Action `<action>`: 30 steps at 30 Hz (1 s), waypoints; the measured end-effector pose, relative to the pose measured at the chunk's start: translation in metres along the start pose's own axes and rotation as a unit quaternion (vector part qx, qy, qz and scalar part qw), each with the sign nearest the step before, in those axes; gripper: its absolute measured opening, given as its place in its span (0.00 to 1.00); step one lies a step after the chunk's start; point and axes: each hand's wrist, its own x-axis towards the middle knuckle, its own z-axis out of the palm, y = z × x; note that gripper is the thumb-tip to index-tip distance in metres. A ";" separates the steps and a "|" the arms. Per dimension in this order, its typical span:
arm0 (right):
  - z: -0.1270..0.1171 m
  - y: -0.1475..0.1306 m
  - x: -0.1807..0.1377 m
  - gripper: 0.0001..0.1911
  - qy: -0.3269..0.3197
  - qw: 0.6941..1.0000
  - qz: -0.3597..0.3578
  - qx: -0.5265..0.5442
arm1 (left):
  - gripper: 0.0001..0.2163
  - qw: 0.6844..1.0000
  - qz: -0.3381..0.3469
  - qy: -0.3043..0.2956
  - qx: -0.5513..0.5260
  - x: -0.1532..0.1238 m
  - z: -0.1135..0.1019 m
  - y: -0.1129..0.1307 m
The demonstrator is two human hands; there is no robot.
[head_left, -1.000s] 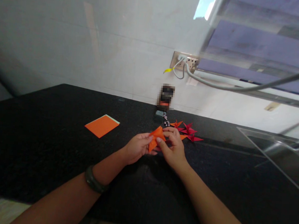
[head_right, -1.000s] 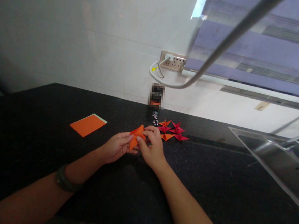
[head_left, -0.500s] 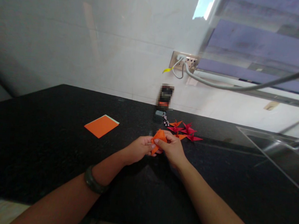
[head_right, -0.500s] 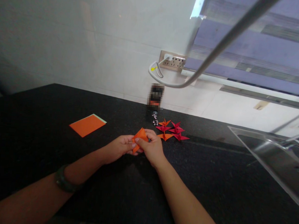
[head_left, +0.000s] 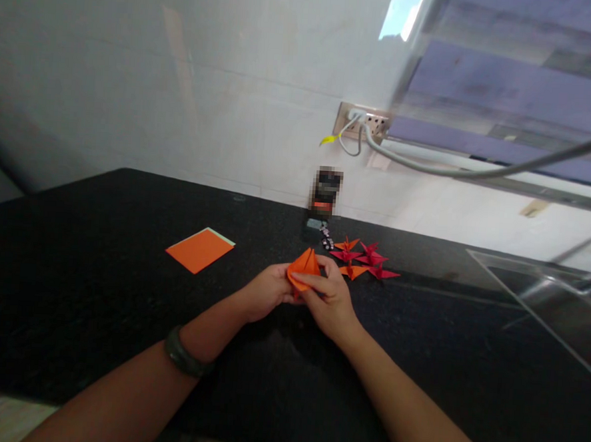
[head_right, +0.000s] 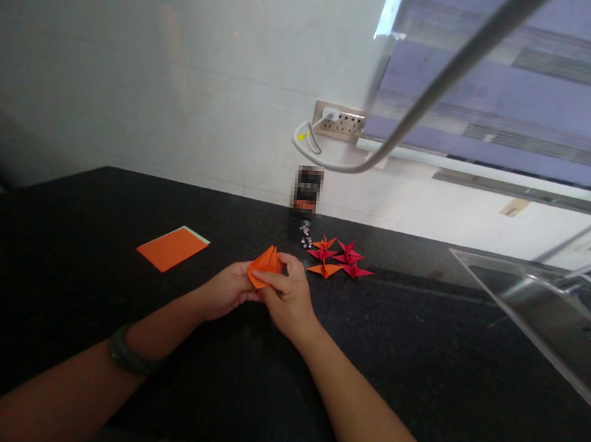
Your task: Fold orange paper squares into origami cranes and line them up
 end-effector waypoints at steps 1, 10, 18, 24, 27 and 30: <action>0.000 0.000 -0.001 0.12 -0.002 0.999 -0.025 -0.032 | 0.13 1.000 0.001 0.003 0.000 0.000 0.000 0.001; -0.004 0.004 0.001 0.13 0.010 0.993 -0.056 -0.101 | 0.11 0.999 0.023 0.026 -0.033 0.000 0.002 0.001; -0.005 -0.002 -0.002 0.14 -0.041 0.986 -0.063 -0.151 | 0.11 0.998 0.042 0.025 -0.043 0.001 0.003 0.003; -0.004 0.003 0.001 0.16 0.000 0.990 -0.047 -0.130 | 0.09 0.996 0.035 0.008 -0.084 0.000 0.001 0.002; -0.005 0.003 0.001 0.15 0.000 0.987 -0.072 -0.145 | 0.09 0.996 0.039 0.019 -0.078 0.000 0.005 0.003; -0.005 0.000 0.001 0.14 -0.005 0.983 -0.087 -0.162 | 0.11 0.996 0.049 0.033 -0.069 0.000 0.008 0.003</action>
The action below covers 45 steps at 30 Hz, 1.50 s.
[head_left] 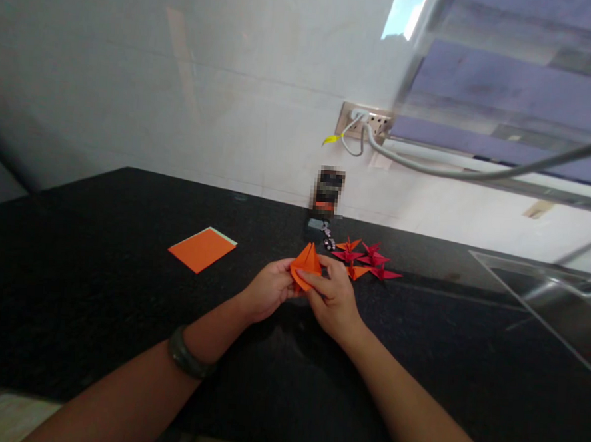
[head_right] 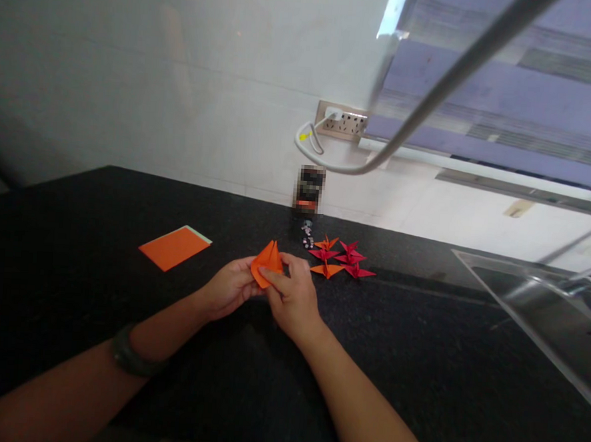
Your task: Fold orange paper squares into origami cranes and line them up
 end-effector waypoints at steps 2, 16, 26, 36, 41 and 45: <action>0.000 -0.002 0.000 0.14 0.004 1.000 0.000 -0.001 | 0.11 1.000 0.011 0.003 0.007 0.001 0.000 -0.001; -0.001 -0.003 0.001 0.07 0.062 0.997 0.039 -0.023 | 0.09 0.968 0.086 0.041 0.233 0.004 -0.007 -0.009; -0.003 -0.004 0.003 0.09 0.073 0.994 0.074 -0.023 | 0.09 0.952 0.104 0.016 0.289 -0.001 -0.006 -0.006; -0.004 0.000 0.003 0.06 0.070 0.995 0.076 0.004 | 0.09 0.962 0.086 0.062 0.251 0.001 -0.006 -0.006; -0.006 -0.003 0.004 0.06 0.045 0.998 0.031 -0.003 | 0.06 0.972 0.084 0.056 0.214 0.001 -0.004 -0.004; -0.004 -0.002 0.003 0.09 0.045 0.998 0.026 -0.022 | 0.07 0.985 0.044 0.032 0.161 -0.001 -0.003 -0.002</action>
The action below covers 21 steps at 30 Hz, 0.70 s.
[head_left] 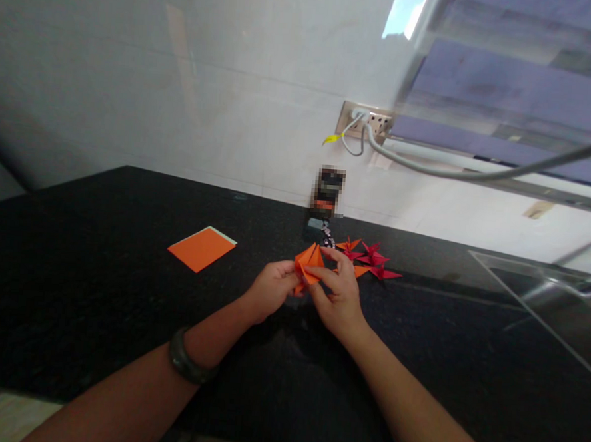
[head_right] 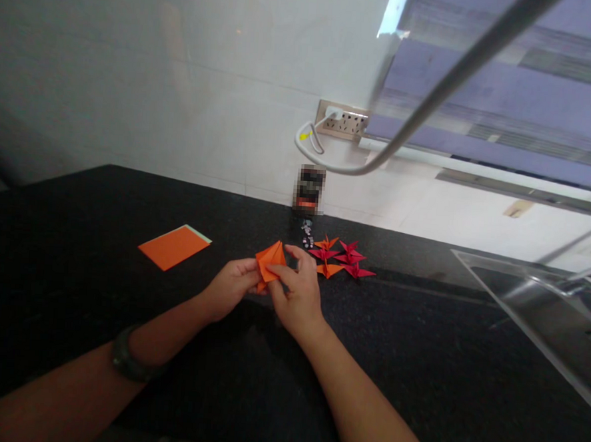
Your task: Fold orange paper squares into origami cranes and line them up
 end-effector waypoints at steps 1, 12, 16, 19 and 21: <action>0.000 0.001 0.000 0.10 -0.003 1.000 -0.001 -0.004 | 0.08 1.000 -0.012 -0.013 -0.015 0.000 0.000 0.000; -0.003 0.001 -0.002 0.12 -0.053 0.997 -0.052 -0.032 | 0.07 0.991 -0.046 -0.050 -0.114 0.000 0.001 0.000; -0.002 0.000 -0.002 0.12 -0.038 0.999 -0.026 -0.008 | 0.07 0.978 -0.050 -0.040 -0.198 0.000 -0.002 -0.001; -0.002 -0.001 -0.002 0.12 -0.030 0.999 -0.013 0.018 | 0.13 0.969 -0.068 -0.047 -0.232 0.000 -0.004 -0.001; -0.002 -0.002 -0.002 0.12 -0.031 0.999 -0.012 0.027 | 0.14 0.972 -0.063 -0.054 -0.221 -0.001 -0.003 -0.001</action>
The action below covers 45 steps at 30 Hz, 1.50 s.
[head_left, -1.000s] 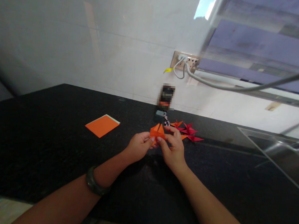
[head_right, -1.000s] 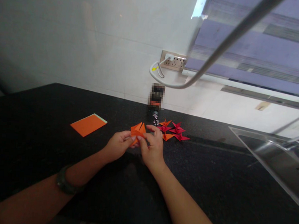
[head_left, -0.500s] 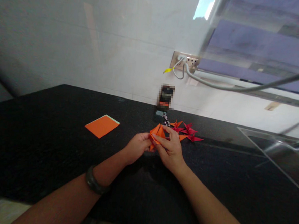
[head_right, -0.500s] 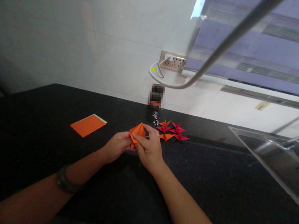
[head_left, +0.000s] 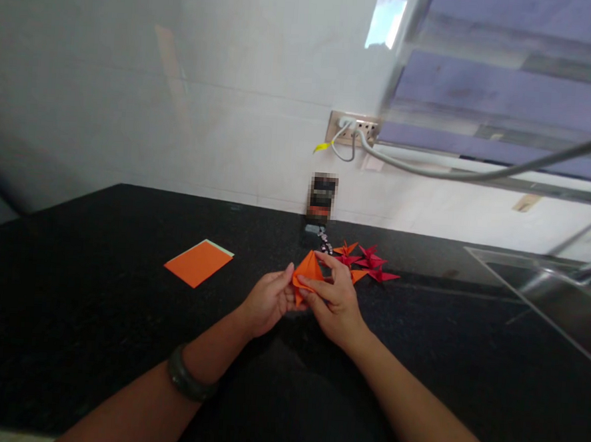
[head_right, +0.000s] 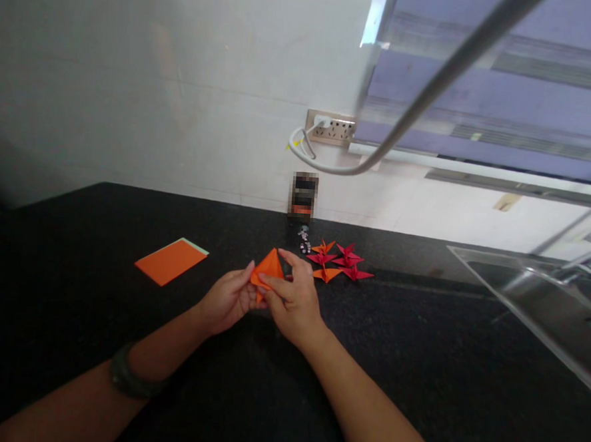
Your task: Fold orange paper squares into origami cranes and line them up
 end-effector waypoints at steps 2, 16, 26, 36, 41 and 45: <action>0.000 -0.001 0.000 0.11 0.000 1.000 -0.002 0.002 | 0.15 1.000 0.008 -0.002 0.015 -0.001 0.001 0.000; -0.002 -0.006 0.001 0.08 -0.028 0.997 -0.034 -0.058 | 0.15 0.998 0.024 0.009 0.060 -0.001 0.002 -0.003; -0.002 -0.009 0.000 0.09 -0.028 0.992 -0.068 -0.105 | 0.14 0.997 0.028 0.030 0.072 -0.001 0.003 -0.003; -0.006 -0.012 0.002 0.08 -0.055 0.980 -0.108 -0.158 | 0.13 0.996 0.059 0.062 0.037 0.003 0.001 -0.004; -0.006 -0.011 0.002 0.08 -0.072 0.978 -0.095 -0.172 | 0.12 0.997 0.041 0.041 0.047 0.001 0.002 -0.004; -0.007 -0.014 0.004 0.07 -0.108 0.980 -0.099 -0.132 | 0.13 0.996 0.042 0.037 0.066 0.002 0.001 -0.006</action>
